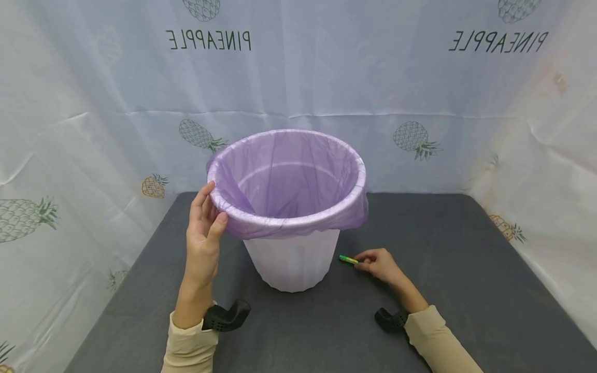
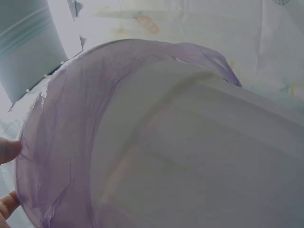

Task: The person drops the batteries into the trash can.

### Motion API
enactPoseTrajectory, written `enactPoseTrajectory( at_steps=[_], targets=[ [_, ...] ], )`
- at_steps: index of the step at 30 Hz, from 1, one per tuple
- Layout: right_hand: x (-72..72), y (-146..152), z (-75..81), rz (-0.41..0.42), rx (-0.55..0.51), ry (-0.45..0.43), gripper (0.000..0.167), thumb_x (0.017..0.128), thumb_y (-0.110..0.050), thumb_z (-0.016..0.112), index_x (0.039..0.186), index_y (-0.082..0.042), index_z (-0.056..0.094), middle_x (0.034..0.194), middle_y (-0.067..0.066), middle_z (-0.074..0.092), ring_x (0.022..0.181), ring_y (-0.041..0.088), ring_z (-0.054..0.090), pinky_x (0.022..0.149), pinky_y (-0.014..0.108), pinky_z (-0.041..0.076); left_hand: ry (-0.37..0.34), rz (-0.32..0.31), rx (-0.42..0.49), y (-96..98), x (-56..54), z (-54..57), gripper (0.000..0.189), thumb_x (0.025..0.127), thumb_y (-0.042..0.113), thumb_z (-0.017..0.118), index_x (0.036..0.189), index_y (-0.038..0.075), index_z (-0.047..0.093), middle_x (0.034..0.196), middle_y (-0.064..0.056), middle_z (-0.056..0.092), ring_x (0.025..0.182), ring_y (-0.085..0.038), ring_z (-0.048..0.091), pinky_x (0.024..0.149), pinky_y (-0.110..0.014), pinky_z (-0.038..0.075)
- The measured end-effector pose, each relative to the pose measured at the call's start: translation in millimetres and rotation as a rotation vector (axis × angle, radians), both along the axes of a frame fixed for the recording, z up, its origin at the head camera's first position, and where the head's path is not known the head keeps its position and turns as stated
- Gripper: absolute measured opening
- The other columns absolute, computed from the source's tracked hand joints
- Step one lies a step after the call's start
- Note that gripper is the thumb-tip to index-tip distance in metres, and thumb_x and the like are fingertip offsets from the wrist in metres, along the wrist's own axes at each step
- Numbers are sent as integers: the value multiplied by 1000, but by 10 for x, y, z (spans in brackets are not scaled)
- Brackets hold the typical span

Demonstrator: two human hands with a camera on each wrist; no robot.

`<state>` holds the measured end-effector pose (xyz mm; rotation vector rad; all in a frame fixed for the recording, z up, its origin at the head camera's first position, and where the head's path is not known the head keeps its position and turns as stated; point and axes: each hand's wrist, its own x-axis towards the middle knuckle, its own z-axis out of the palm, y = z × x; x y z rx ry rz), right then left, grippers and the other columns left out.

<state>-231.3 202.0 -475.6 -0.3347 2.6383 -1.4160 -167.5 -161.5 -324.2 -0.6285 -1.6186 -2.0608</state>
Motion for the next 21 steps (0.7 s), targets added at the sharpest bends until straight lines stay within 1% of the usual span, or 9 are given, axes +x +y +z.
enactPoseTrajectory(
  at_steps=[3, 10, 12, 14, 17, 19, 21],
  targets=[
    [2, -6, 8, -13, 7, 15, 23, 82, -6, 71, 98, 10, 71, 58, -8, 48, 46, -2, 37, 46, 17, 31, -13, 7, 7, 2, -1, 3, 55, 95, -1, 41, 147, 13, 31, 153, -6, 33, 133, -9, 41, 106, -15, 37],
    [7, -10, 25, -19, -10, -21, 26, 85, -9, 69, 102, 10, 70, 57, -9, 45, 44, -1, 36, 45, 18, 31, -12, 6, 13, 1, -8, -2, 55, 95, -1, 42, 147, 12, 30, 153, -7, 33, 133, -9, 41, 106, -15, 37],
    [13, -9, 34, -18, -18, -22, 27, 85, -10, 69, 103, 10, 69, 57, -8, 45, 44, -1, 36, 45, 18, 31, -25, 11, 15, 6, -1, 7, 55, 95, -1, 42, 147, 12, 30, 153, -7, 33, 133, -9, 41, 106, -15, 37],
    [15, -10, 49, -20, -32, -31, 27, 85, -9, 69, 103, 11, 69, 58, -7, 46, 44, -1, 36, 45, 18, 31, -13, 4, 14, 9, 5, 10, 55, 95, -1, 42, 147, 12, 30, 153, -7, 33, 133, -9, 41, 106, -15, 37],
    [14, -6, 57, -24, -44, -29, 27, 85, -8, 69, 103, 12, 68, 59, -7, 45, 44, -1, 36, 45, 19, 31, -23, 10, 13, 14, 14, 19, 55, 94, -1, 42, 147, 12, 31, 152, -6, 33, 132, -9, 42, 106, -15, 37],
    [10, -4, 62, -29, -45, -38, 26, 85, -7, 68, 103, 12, 68, 58, -8, 45, 44, 0, 35, 45, 18, 31, -6, 2, 12, 11, 8, 11, 54, 95, -1, 42, 147, 12, 31, 152, -6, 33, 133, -9, 41, 106, -15, 37],
    [6, -1, 62, -32, -43, -45, 26, 86, -7, 67, 103, 11, 69, 58, -8, 45, 44, 0, 35, 45, 18, 30, -11, 3, 12, 8, 1, 4, 55, 95, -1, 42, 147, 11, 31, 152, -6, 33, 133, -9, 41, 105, -15, 38]
  ],
)
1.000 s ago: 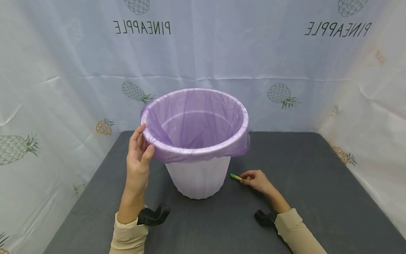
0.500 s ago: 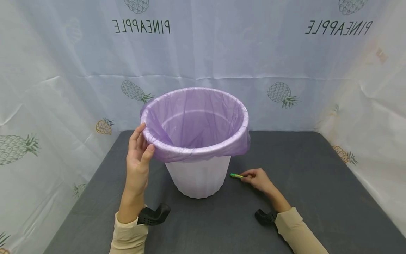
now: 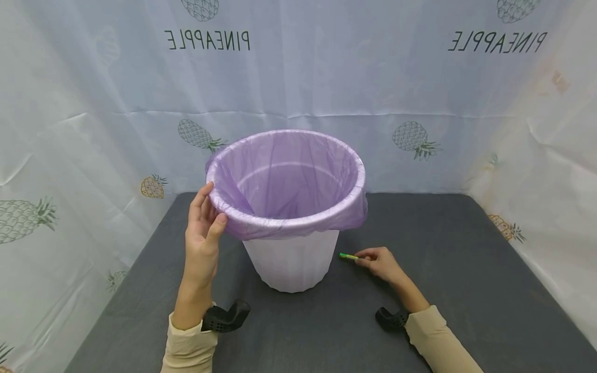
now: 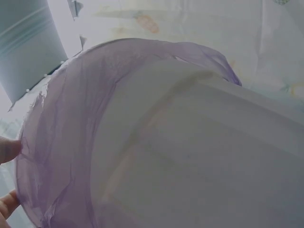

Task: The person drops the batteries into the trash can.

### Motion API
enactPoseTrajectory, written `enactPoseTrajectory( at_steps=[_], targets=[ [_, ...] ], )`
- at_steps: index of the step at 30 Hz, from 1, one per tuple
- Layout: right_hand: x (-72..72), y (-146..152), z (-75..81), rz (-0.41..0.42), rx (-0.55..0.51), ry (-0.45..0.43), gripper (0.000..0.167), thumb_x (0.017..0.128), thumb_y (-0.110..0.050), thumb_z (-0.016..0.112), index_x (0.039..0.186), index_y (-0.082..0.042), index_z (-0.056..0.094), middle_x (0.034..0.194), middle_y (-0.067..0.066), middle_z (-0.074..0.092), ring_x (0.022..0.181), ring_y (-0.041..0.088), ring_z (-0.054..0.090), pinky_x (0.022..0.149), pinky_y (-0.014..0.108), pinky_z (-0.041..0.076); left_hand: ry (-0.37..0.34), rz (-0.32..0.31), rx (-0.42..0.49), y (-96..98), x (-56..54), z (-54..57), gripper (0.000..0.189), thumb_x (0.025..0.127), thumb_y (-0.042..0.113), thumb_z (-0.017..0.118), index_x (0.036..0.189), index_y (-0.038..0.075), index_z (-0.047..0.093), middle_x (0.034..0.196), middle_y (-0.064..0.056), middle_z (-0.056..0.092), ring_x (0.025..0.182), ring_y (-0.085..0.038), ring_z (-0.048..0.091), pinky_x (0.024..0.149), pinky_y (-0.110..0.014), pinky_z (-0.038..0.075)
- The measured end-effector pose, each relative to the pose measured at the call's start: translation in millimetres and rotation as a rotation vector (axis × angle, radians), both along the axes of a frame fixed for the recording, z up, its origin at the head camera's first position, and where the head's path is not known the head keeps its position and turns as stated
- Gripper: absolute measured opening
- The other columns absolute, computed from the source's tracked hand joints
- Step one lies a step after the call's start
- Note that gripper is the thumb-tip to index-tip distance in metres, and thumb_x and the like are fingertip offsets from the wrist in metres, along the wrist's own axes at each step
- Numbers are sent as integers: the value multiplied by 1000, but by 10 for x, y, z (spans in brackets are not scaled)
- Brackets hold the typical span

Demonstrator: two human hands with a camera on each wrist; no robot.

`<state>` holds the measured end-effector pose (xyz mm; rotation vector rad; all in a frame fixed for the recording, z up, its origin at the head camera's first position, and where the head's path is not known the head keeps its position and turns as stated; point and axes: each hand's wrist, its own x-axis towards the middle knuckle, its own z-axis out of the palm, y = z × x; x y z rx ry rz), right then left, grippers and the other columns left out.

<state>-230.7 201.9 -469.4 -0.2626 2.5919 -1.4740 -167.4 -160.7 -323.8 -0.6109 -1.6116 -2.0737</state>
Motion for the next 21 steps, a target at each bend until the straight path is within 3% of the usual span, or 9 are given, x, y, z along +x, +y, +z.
enactPoseTrajectory(
  at_steps=[8, 17, 21],
  targets=[
    [-5, 17, 48, -12, -2, 14, 25, 86, -7, 66, 103, 11, 69, 60, -3, 49, 44, 1, 36, 44, 18, 32, 1, -1, 3, -6, -3, -5, 55, 94, -2, 41, 146, 12, 31, 151, -5, 35, 131, -9, 43, 106, -15, 38],
    [-29, 74, 188, 4, 11, 87, 25, 88, -8, 65, 104, 11, 68, 60, -1, 52, 43, -1, 35, 43, 19, 31, 28, -25, -2, -3, 7, -2, 54, 96, -2, 42, 147, 10, 30, 153, -7, 32, 134, -10, 41, 107, -14, 37],
    [-19, 102, 254, -1, 9, 80, 26, 88, -9, 66, 105, 10, 68, 60, -2, 50, 45, 0, 35, 44, 20, 31, 32, -30, 1, 4, 17, 14, 54, 96, -2, 42, 147, 9, 29, 153, -7, 32, 134, -10, 40, 107, -14, 37]
  ],
)
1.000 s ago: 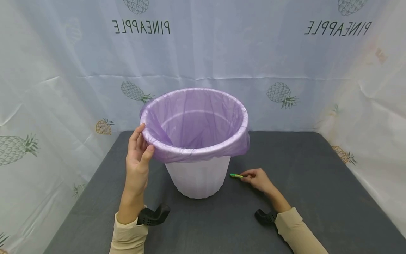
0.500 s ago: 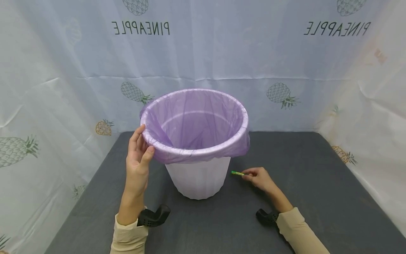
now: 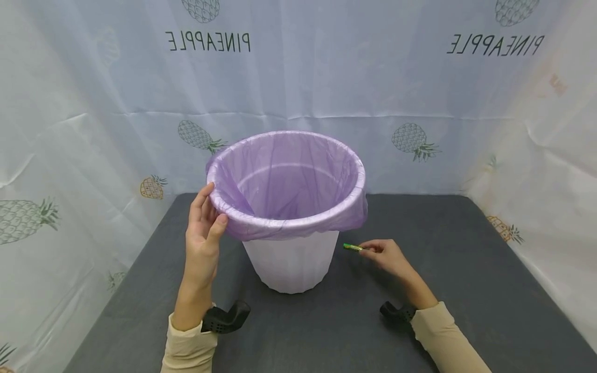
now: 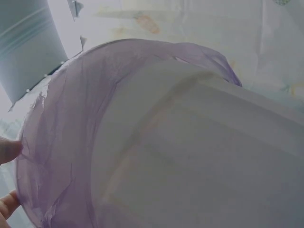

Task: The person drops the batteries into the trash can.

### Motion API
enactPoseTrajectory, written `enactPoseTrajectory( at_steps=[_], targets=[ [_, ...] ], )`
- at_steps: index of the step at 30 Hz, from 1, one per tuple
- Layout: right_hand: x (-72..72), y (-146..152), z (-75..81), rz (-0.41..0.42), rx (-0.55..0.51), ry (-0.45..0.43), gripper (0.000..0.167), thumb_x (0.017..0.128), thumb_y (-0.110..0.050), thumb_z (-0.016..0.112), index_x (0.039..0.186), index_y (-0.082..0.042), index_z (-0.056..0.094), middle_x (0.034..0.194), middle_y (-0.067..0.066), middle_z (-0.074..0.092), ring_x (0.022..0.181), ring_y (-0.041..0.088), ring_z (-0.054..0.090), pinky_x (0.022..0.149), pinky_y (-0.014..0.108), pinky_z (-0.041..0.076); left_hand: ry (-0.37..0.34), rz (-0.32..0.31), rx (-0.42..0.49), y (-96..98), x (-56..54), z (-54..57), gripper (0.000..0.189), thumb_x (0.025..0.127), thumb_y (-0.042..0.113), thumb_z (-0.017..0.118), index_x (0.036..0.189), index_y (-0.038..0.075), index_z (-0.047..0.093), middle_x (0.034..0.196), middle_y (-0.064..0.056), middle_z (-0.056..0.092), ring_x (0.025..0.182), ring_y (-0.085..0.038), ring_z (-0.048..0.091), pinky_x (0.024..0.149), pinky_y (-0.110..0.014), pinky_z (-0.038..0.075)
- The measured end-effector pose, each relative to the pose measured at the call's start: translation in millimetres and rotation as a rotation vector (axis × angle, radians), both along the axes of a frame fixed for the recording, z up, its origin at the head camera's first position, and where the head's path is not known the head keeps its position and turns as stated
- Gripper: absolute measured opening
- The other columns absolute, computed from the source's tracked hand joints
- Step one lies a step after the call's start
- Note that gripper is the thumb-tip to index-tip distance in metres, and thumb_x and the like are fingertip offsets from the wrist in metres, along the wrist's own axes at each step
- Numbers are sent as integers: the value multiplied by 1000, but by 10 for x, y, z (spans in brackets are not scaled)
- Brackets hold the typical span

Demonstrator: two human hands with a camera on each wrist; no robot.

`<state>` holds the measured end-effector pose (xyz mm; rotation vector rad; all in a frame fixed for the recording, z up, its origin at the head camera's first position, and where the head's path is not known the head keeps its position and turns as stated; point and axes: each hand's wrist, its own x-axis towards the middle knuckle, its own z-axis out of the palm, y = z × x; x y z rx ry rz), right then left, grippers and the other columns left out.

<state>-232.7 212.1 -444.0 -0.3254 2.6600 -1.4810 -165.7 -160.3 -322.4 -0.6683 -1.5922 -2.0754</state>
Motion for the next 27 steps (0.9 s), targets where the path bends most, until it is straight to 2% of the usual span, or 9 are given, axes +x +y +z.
enactPoseTrajectory(
  at_steps=[5, 11, 27],
  targets=[
    [30, 13, 101, -16, -21, -11, 26, 89, -10, 65, 106, 9, 68, 62, -3, 47, 47, 1, 34, 46, 21, 31, -9, 7, 0, -1, -8, -9, 54, 96, -1, 42, 147, 11, 30, 153, -8, 32, 134, -10, 40, 107, -15, 37],
    [54, 35, 260, -14, -24, 31, 25, 90, -9, 64, 106, 10, 67, 61, -4, 46, 46, 1, 33, 45, 21, 31, -32, 24, 4, 0, -14, -11, 55, 95, -2, 42, 147, 13, 31, 152, -6, 33, 132, -9, 42, 105, -15, 38],
    [165, 87, 662, -29, 10, 59, 26, 91, -12, 64, 109, 6, 67, 59, -8, 44, 48, 3, 33, 45, 23, 32, -7, 10, -2, -2, -7, -13, 54, 96, -1, 43, 147, 11, 30, 153, -7, 32, 134, -10, 41, 107, -15, 36]
  ],
)
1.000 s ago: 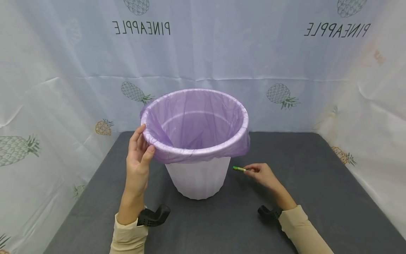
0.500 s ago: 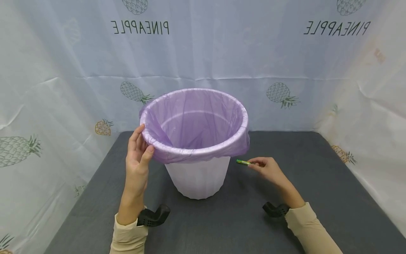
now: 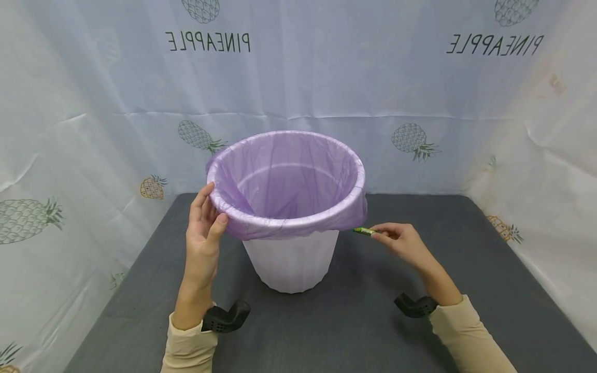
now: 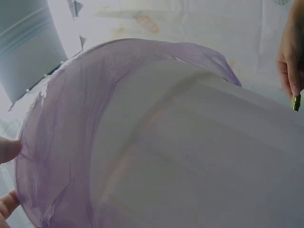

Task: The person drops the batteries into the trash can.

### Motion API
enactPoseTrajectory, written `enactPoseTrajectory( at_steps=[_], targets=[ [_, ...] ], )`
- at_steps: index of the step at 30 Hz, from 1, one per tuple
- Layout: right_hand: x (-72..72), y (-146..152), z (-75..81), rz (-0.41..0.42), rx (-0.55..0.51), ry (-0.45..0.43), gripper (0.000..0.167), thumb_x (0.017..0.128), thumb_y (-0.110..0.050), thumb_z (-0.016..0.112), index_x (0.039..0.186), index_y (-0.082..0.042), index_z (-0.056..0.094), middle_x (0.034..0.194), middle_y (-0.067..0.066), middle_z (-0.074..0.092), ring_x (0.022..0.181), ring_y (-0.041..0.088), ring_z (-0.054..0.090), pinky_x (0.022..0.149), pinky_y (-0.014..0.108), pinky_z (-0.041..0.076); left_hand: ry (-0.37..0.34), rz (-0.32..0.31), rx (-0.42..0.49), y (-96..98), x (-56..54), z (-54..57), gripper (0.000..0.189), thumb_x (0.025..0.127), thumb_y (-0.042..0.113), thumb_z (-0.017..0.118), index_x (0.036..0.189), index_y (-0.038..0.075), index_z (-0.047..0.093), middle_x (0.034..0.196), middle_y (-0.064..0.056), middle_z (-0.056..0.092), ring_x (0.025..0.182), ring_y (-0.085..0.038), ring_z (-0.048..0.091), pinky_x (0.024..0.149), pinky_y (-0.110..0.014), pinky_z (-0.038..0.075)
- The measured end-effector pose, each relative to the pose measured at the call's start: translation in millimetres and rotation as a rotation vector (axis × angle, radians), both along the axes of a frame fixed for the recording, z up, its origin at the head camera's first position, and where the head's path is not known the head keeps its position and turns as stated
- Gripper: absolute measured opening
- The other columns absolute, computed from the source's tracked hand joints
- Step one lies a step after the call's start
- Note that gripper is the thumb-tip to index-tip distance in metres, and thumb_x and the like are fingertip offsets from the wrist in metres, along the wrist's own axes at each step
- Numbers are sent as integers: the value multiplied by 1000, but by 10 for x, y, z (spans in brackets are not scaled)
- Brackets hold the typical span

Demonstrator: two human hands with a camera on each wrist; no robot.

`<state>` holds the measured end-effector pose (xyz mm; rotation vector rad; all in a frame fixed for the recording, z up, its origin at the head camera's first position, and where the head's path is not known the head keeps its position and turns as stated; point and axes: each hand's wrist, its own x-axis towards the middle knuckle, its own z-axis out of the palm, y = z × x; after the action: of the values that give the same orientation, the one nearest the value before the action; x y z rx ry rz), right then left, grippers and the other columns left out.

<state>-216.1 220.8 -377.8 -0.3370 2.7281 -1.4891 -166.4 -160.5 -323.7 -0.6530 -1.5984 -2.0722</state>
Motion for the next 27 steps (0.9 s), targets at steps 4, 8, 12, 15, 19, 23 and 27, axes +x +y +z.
enactPoseTrajectory(
  at_steps=[4, 8, 12, 15, 19, 23, 27],
  targets=[
    [23, 8, 110, -4, 5, 5, 27, 91, -15, 64, 110, 5, 67, 58, -9, 42, 49, 3, 34, 45, 24, 32, -1, -2, 0, 0, -5, -6, 54, 96, -2, 42, 147, 11, 30, 153, -7, 32, 134, -9, 40, 107, -14, 36],
    [49, 7, 198, -8, 3, 2, 28, 92, -16, 64, 111, 4, 67, 57, -9, 39, 49, 4, 33, 45, 25, 32, 3, -5, -3, 1, -7, -7, 54, 96, -2, 42, 147, 10, 29, 153, -7, 31, 135, -10, 40, 107, -14, 36],
    [50, 14, 252, -4, 16, 18, 27, 92, -15, 64, 110, 4, 67, 57, -9, 39, 49, 4, 33, 45, 25, 32, 13, -9, 0, -7, -9, -9, 54, 96, -2, 43, 147, 10, 30, 153, -7, 31, 135, -10, 39, 107, -14, 36],
    [44, 29, 275, 3, 28, 34, 26, 92, -15, 63, 110, 4, 67, 56, -10, 39, 49, 4, 33, 45, 26, 33, 14, -11, 3, -10, -3, -14, 54, 96, -2, 42, 147, 10, 30, 153, -7, 31, 135, -10, 39, 107, -14, 36],
    [52, 54, 319, 3, 33, 51, 27, 93, -17, 63, 110, 4, 67, 57, -11, 39, 50, 4, 34, 46, 27, 33, 6, -9, 3, -6, 2, -11, 54, 96, -2, 42, 147, 10, 29, 153, -7, 31, 135, -10, 39, 107, -14, 36],
    [78, 65, 395, -6, 27, 63, 27, 92, -17, 63, 110, 4, 67, 58, -11, 39, 51, 4, 35, 46, 27, 34, -1, -7, 2, -5, 0, -5, 54, 96, -2, 42, 147, 10, 29, 153, -6, 32, 134, -10, 40, 107, -14, 36],
    [103, 70, 471, -14, 20, 78, 27, 92, -16, 64, 110, 4, 67, 58, -12, 39, 50, 4, 35, 46, 27, 33, 1, -8, 2, -4, 2, -5, 54, 96, -2, 42, 147, 10, 29, 152, -6, 32, 133, -10, 41, 107, -14, 37]
  ],
)
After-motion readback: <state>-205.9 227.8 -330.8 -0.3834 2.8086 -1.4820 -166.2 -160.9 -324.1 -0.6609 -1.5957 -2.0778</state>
